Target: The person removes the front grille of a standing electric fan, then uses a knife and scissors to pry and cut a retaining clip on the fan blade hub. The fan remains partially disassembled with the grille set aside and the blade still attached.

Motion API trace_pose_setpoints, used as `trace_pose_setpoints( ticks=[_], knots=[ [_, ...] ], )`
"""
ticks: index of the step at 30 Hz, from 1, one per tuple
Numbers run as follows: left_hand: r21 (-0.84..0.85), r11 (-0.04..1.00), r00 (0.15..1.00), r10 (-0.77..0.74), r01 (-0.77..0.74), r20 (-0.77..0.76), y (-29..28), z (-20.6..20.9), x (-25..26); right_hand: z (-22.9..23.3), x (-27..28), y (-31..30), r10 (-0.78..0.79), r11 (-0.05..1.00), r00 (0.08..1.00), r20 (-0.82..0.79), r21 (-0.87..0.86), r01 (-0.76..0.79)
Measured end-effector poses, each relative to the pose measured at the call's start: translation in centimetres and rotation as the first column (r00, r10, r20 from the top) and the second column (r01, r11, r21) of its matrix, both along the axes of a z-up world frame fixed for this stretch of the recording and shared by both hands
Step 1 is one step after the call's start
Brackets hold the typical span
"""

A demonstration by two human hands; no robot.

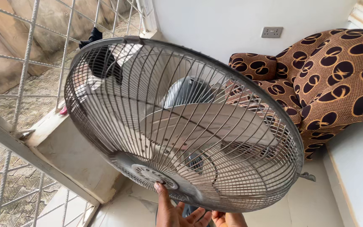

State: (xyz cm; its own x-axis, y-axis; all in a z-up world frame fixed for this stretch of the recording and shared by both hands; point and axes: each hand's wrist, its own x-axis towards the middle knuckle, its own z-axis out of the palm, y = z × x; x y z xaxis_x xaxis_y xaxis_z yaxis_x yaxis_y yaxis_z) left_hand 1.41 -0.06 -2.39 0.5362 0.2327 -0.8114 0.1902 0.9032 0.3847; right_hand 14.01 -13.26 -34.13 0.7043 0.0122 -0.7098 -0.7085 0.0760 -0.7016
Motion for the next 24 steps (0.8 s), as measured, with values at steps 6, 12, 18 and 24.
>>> trace_pose_setpoints(
  ticks=[6,12,18,24],
  knots=[
    [0.045,0.995,0.995,-0.087,0.085,0.044,0.3,-0.9,-0.5,3.7,-1.4,1.1,0.066,0.997,0.990,-0.123,0.056,-0.060],
    [0.201,0.967,0.982,-0.172,0.155,0.073,2.2,-6.6,-1.3,10.3,-5.4,1.7,0.109,0.944,0.941,-0.319,0.331,0.003],
    [0.415,0.888,0.899,-0.334,0.199,0.284,4.0,-11.5,0.0,17.4,-9.5,2.5,0.321,0.791,0.828,-0.459,0.611,0.033],
    [0.479,0.780,0.898,-0.437,0.403,-0.044,8.1,-7.4,-1.8,26.4,-11.8,6.9,0.361,0.832,0.933,-0.007,0.455,-0.319]
  ],
)
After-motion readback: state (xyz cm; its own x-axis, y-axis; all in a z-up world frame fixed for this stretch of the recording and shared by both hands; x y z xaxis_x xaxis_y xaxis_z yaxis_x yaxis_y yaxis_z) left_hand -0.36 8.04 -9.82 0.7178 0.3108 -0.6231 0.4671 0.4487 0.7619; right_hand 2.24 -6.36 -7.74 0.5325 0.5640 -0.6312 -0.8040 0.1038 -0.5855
